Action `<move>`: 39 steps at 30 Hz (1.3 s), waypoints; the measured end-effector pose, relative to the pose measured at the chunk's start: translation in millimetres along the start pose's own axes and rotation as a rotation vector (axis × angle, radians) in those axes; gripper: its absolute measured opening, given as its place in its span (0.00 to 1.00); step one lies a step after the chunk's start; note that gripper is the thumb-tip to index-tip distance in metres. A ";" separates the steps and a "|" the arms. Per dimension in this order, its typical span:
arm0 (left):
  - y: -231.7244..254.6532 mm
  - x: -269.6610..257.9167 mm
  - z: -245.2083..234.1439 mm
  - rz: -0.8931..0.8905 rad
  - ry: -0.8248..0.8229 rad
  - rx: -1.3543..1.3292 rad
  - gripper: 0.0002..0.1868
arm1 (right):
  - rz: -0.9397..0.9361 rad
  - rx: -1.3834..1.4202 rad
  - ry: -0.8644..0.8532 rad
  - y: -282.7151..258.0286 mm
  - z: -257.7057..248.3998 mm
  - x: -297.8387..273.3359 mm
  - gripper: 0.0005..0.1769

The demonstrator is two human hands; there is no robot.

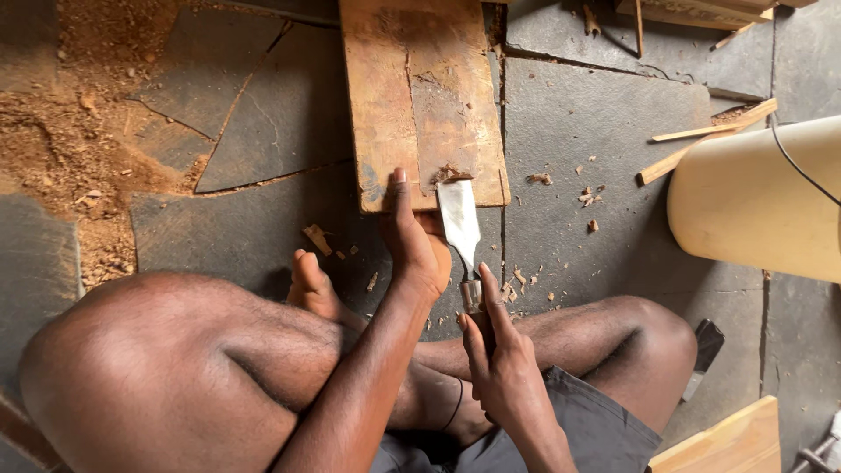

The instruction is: The person sits on the floor and uses a chisel to carve a rectangular wooden block. They repeatedly scrape the surface to remove wood shavings and occasionally wipe the block with their hand.

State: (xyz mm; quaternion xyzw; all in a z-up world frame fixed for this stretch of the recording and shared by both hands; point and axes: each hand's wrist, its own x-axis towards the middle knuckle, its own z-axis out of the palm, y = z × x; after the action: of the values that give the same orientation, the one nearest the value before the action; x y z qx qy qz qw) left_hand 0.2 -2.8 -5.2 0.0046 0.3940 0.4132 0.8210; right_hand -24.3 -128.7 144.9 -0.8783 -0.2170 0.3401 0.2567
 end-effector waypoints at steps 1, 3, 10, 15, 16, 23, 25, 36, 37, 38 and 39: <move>1.2 -1.0 -0.2 -0.007 -0.003 -0.006 0.34 | -0.003 -0.018 0.000 -0.1 -0.6 -1.1 0.40; 4.7 -1.2 2.2 -0.020 -0.022 -0.014 0.33 | -0.013 -0.048 0.010 -0.1 -0.6 -2.2 0.39; 13.6 -3.7 11.9 -0.056 -0.034 0.004 0.33 | -0.078 -0.050 -0.001 6.0 -11.5 -16.1 0.40; 9.9 -2.9 7.6 0.004 -0.024 -0.026 0.31 | -0.142 -0.027 0.019 11.0 -9.6 -21.7 0.39; 10.9 -2.4 8.2 -0.007 -0.033 -0.034 0.31 | -0.143 -0.022 0.019 11.6 -8.2 -20.2 0.39; 7.6 -3.3 6.9 0.012 -0.022 -0.034 0.30 | -0.169 -0.039 0.030 10.2 -3.9 -13.5 0.39; 7.8 -3.3 6.5 0.016 -0.010 -0.031 0.30 | -0.158 -0.041 0.025 2.5 -4.4 -10.9 0.38; 7.7 -3.0 3.9 -0.052 -0.035 -0.026 0.36 | 0.297 -0.051 -0.055 -10.5 -2.0 -10.1 0.43; 10.3 -2.9 5.6 -0.055 -0.043 -0.027 0.35 | 0.053 -0.034 -0.012 -8.9 -3.1 -10.8 0.41; 12.1 -3.9 7.6 -0.059 -0.052 -0.029 0.35 | -0.190 -0.016 0.031 -7.2 -5.1 -12.6 0.39; 13.7 -4.9 8.6 -0.068 -0.060 -0.030 0.35 | -0.429 0.002 0.077 -5.7 -5.7 -14.7 0.37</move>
State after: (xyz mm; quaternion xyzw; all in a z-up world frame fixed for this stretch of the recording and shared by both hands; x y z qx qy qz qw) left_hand -5.2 5.6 8.4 -0.0088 0.3629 0.3905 0.8460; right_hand -31.4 -134.2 159.1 -0.8242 -0.3886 0.2440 0.3320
